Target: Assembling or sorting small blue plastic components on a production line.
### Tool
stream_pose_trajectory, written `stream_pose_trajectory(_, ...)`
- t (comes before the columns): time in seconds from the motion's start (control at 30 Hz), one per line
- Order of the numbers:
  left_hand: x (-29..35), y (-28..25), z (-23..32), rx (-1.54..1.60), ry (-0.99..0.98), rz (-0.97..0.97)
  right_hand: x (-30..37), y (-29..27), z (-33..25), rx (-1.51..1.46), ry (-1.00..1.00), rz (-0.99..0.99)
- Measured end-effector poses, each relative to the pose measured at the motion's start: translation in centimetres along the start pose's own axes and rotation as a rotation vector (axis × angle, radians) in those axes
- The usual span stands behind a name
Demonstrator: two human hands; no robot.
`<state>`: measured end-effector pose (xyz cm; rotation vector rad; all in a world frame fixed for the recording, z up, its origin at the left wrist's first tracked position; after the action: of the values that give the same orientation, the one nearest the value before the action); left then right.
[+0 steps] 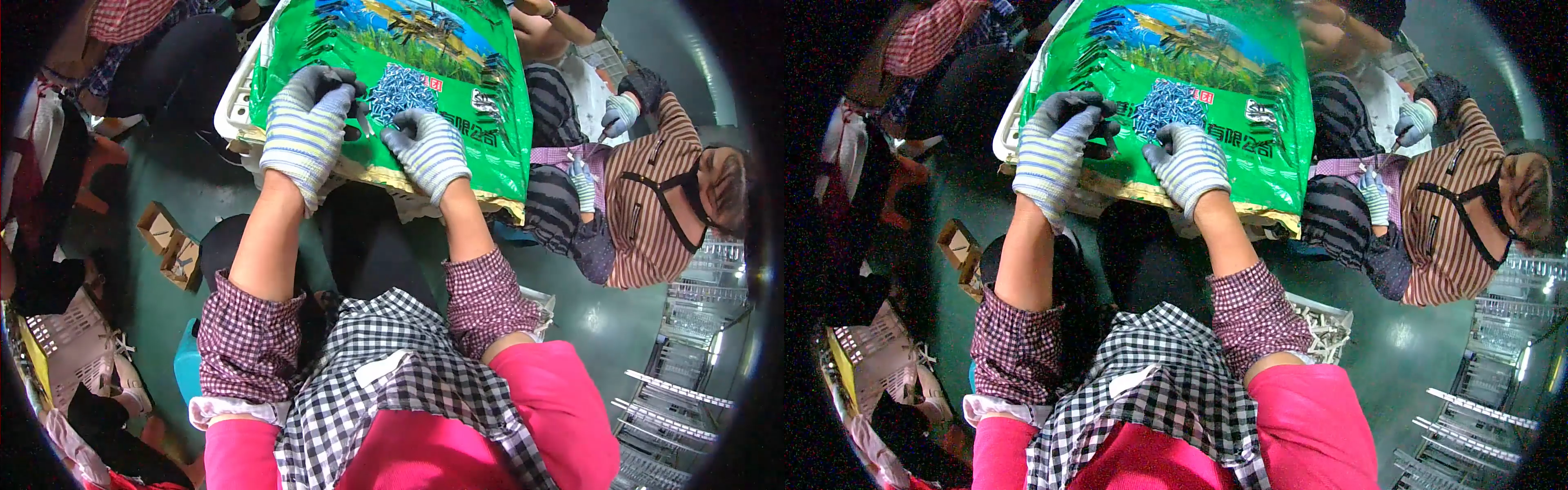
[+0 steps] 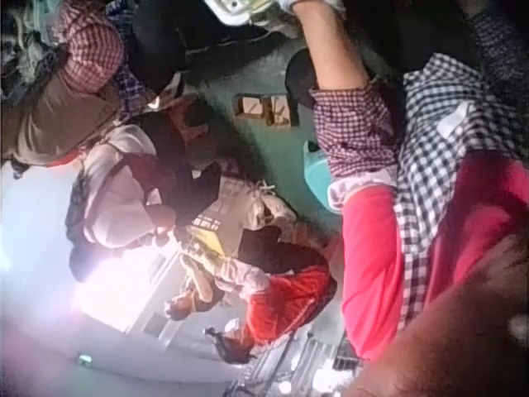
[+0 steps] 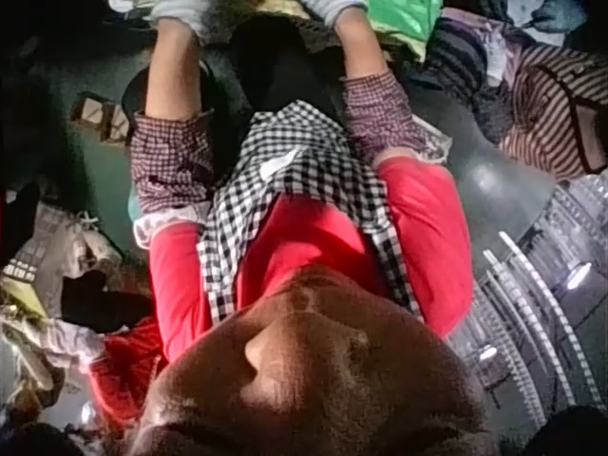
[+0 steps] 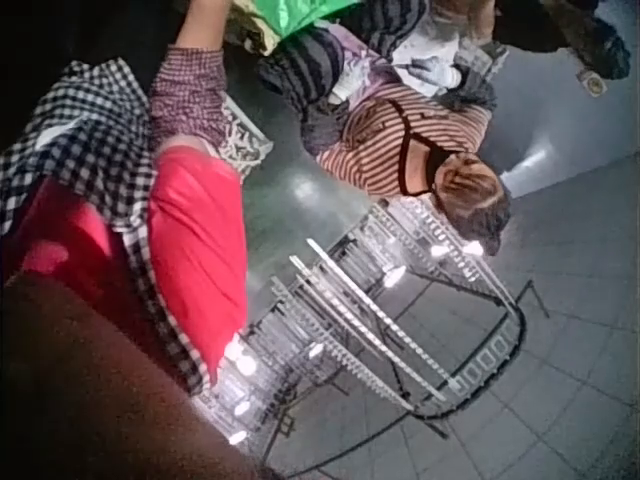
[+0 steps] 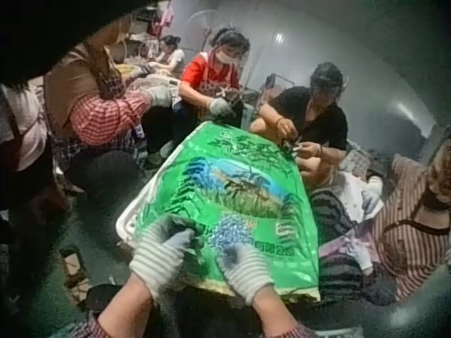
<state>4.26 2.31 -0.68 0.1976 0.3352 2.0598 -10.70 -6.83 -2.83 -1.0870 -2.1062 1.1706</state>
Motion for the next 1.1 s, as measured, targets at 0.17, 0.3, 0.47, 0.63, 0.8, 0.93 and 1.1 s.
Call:
stream_pose_trajectory(0.17, 0.1, 0.2, 0.3, 0.025, -0.046, -0.002, -0.3, -0.2, 0.2, 0.105, -0.078, -0.035)
stream_pose_trajectory(0.3, 0.2, 0.3, 0.4, -0.004, -0.069, -0.019, 0.0, -0.5, 1.0, 0.186, -0.158, -0.052)
stream_pose_trajectory(0.47, 0.3, 0.1, 0.5, -0.01, -0.051, -0.007, 1.0, -1.5, 2.7, 0.19, -0.264, -0.009)
stream_pose_trajectory(0.63, 0.2, 0.3, 0.3, -0.032, -0.053, -0.021, 1.2, -1.5, 3.6, -0.198, -0.097, -0.031)
stream_pose_trajectory(0.8, 0.1, 0.4, -0.1, -0.031, -0.069, -0.052, 1.2, -0.7, 2.1, 0.126, -0.151, -0.012)
stream_pose_trajectory(0.93, 0.1, 0.2, -0.2, 0.005, -0.062, -0.074, 0.8, -0.3, 1.1, 0.224, -0.122, 0.044)
stream_pose_trajectory(1.1, 0.1, 0.5, -0.1, 0.064, -0.204, -0.164, 1.0, -1.3, 0.9, -0.615, 0.041, -0.063)
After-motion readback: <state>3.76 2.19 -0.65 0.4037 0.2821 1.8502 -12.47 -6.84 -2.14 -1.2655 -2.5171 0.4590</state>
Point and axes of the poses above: each hand's wrist, its own x-axis away from the middle knuckle, its own y-axis out of the palm, z = x × y, the point moved 2 cm from there along -x, towards the middle knuckle, and after that the axes turned 3 degrees about -z, right-handed, at the moved point
